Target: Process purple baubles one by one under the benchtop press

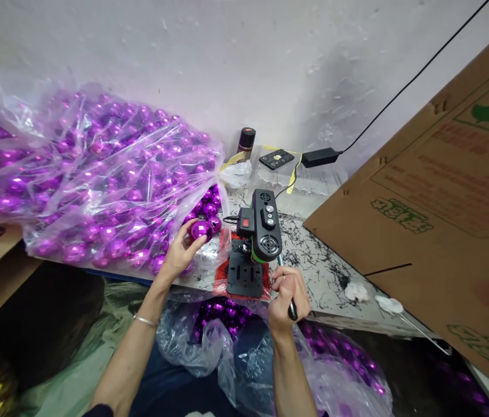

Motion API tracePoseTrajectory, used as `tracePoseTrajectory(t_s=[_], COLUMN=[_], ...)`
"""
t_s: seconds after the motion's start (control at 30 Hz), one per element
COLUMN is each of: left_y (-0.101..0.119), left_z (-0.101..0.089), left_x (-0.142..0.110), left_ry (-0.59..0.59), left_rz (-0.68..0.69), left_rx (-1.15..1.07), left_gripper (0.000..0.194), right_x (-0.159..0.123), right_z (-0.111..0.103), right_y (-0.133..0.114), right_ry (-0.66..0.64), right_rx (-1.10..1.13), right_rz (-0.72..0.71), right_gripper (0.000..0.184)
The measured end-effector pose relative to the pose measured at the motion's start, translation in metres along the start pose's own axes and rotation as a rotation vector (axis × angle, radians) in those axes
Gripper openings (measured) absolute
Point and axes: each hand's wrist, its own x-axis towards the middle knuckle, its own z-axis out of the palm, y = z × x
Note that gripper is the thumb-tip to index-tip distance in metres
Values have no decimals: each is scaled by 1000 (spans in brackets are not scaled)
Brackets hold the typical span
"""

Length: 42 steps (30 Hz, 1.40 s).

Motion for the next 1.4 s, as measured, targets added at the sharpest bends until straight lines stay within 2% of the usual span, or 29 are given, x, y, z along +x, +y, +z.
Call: tracePoseTrajectory(t_s=[0.07,0.17,0.3,0.4,0.6,0.83,0.93,1.03,1.2,1.4], left_y=[5,0,-17,-23,-22,-29,-28,-28,-38,-48], left_z=[7,25,53,68,74,70,71,74,86,90], left_x=[-18,-42,-60,-65,-64,-58,-58,-61,-68,-70], left_ry=[-59,-99,-98,-69,-22,4,11,-12,-10,-91], left_rz=[-168,-401,-620,-685,-635,-726,-713,-641,-477,-136], left_rx=[-315,-596,-744,-777,-859,-880,-878,-825,-607,-241], left_gripper=[71,55,35,33,49,33,31,40,70,74], right_x=[6,13,17,17,17,17,17,17,18,21], right_z=[1,2,2,1,-1,-3,-4,-4,-4,-5], right_y=[-5,-10,-12,-11,-11,-10,-10,-11,-12,-14], right_ry=[8,26,14,-1,-18,-41,-46,-43,-44,-51], right_rx=[3,-3,-4,-29,-40,-31,-42,-46,-52,-62], right_rz=[16,20,-21,-32,-52,-49,-41,-34,-50,-45], right_gripper=[43,44,44,44,43,41,41,41,41,42])
